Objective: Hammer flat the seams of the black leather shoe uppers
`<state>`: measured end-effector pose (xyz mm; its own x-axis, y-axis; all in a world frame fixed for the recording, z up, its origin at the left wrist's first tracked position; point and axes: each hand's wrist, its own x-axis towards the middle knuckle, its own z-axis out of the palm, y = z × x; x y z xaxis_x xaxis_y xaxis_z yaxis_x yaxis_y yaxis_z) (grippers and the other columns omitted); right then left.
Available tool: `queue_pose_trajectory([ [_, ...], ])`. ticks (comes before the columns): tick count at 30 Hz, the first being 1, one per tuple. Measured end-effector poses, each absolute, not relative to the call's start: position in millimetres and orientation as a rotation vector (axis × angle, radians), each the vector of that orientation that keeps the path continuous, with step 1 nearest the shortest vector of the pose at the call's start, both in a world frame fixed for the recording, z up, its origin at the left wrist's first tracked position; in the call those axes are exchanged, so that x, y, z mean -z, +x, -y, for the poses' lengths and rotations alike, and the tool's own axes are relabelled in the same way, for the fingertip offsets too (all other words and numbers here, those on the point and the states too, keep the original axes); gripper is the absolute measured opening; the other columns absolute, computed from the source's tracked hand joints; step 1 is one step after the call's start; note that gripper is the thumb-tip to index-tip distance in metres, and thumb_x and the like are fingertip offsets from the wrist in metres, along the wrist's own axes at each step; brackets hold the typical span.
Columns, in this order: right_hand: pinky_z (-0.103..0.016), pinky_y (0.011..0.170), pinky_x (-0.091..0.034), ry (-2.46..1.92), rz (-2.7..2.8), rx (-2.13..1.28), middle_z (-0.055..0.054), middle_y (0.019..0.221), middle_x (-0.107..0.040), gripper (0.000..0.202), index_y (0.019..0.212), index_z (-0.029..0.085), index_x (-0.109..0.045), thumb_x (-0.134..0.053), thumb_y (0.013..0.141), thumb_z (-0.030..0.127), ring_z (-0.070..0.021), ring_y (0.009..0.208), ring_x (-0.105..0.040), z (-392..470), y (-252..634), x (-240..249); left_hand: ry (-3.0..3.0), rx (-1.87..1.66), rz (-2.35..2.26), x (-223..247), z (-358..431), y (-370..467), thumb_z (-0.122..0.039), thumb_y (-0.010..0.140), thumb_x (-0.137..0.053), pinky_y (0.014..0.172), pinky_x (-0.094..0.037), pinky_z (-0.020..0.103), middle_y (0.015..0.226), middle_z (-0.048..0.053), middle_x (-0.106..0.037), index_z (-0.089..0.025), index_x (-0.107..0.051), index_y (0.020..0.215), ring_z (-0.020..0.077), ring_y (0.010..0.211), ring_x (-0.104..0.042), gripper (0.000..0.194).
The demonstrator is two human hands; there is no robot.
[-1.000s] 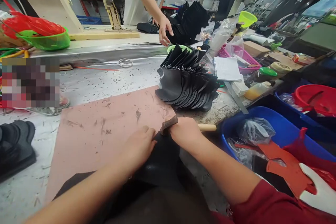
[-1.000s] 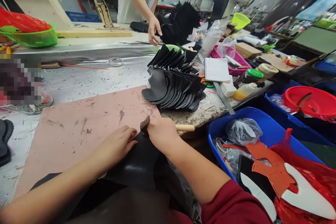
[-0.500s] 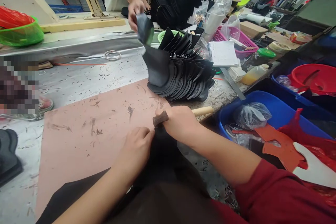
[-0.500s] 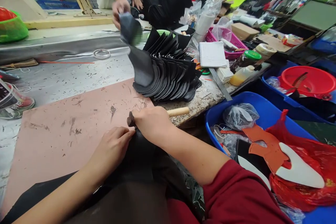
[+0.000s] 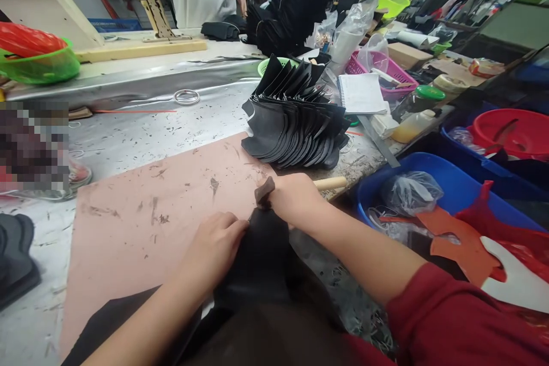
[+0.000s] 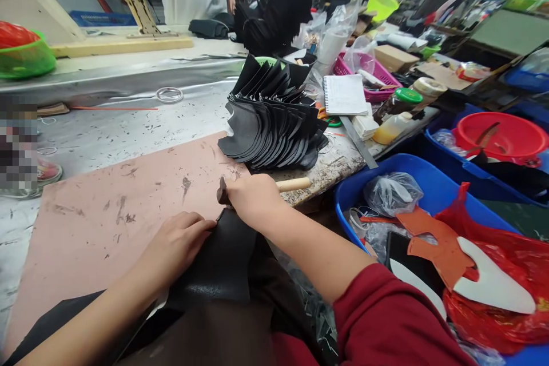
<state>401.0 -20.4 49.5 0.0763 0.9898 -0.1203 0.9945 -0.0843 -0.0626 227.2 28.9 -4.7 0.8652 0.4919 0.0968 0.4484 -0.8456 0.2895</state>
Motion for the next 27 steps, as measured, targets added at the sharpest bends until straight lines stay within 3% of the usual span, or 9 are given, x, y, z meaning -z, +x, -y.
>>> queue_pose_trajectory([
  [5, -0.027, 0.056, -0.039, 2.211, -2.197, 0.199, -0.01, 0.09, -0.066, 0.023, 0.09, 0.017, -0.064, -0.043, 0.081, 0.02, -0.0183, 0.073, -0.061, 25.2, 394.2, -49.2, 2.73, -0.238, -0.693, 2.6, -30.2, 220.4, -0.021, 0.086, -0.038, 0.069, -0.044, 0.032, 0.082, 0.006, -0.061, -0.019, -0.063, 0.087, 0.0184, 0.076, -0.056, 0.025],
  [13, -0.027, 0.06, -0.039, 2.198, -2.182, 0.299, -0.009, 0.088, -0.067, 0.025, 0.089, 0.017, -0.065, -0.041, 0.081, 0.018, -0.0193, 0.075, -0.06, 28.6, 381.9, -55.5, 2.719, -0.111, -0.665, -5.6, -30.7, 209.4, -0.02, 0.086, -0.039, 0.067, -0.043, 0.031, 0.077, 0.005, -0.06, -0.019, -0.063, 0.079, 0.0181, 0.074, -0.055, 0.025],
  [16, -0.026, 0.065, -0.039, 2.198, -2.203, 0.34, -0.007, 0.08, -0.067, 0.023, 0.086, 0.018, -0.065, -0.042, 0.081, 0.017, -0.0185, 0.075, -0.059, 29.5, 377.7, -58.0, 2.731, -0.068, -0.651, -9.0, -30.0, 204.2, -0.017, 0.084, -0.041, 0.069, -0.042, 0.033, 0.082, 0.004, -0.061, -0.021, -0.063, 0.087, 0.0197, 0.078, -0.055, 0.023],
  [21, -0.026, 0.07, -0.039, 2.149, -2.226, 0.415, -0.008, 0.085, -0.067, 0.024, 0.09, 0.017, -0.064, -0.041, 0.083, 0.017, -0.0183, 0.083, -0.059, 32.9, 368.9, -58.2, 2.691, -0.054, -0.65, -11.6, -28.2, 195.9, -0.016, 0.084, -0.038, 0.07, -0.042, 0.032, 0.081, 0.005, -0.062, -0.019, -0.063, 0.083, 0.0185, 0.076, -0.056, 0.025],
  [24, -0.025, 0.069, -0.039, 2.147, -2.218, 0.439, -0.007, 0.086, -0.067, 0.025, 0.093, 0.018, -0.064, -0.04, 0.085, 0.017, -0.0174, 0.079, -0.06, 34.8, 363.4, -57.5, 2.707, -0.065, -0.653, -10.7, -26.4, 190.5, -0.015, 0.083, -0.038, 0.071, -0.042, 0.033, 0.084, 0.005, -0.062, -0.022, -0.063, 0.091, 0.0192, 0.079, -0.056, 0.027],
  [27, -0.024, 0.065, -0.039, 2.155, -2.169, 0.465, -0.007, 0.084, -0.068, 0.023, 0.092, 0.018, -0.063, -0.041, 0.084, 0.017, -0.0166, 0.075, -0.06, 35.9, 357.3, -58.7, 2.694, -0.039, -0.689, -9.7, -24.4, 185.3, -0.014, 0.082, -0.037, 0.069, -0.042, 0.032, 0.08, 0.004, -0.062, -0.021, -0.063, 0.083, 0.0186, 0.076, -0.055, 0.026],
])
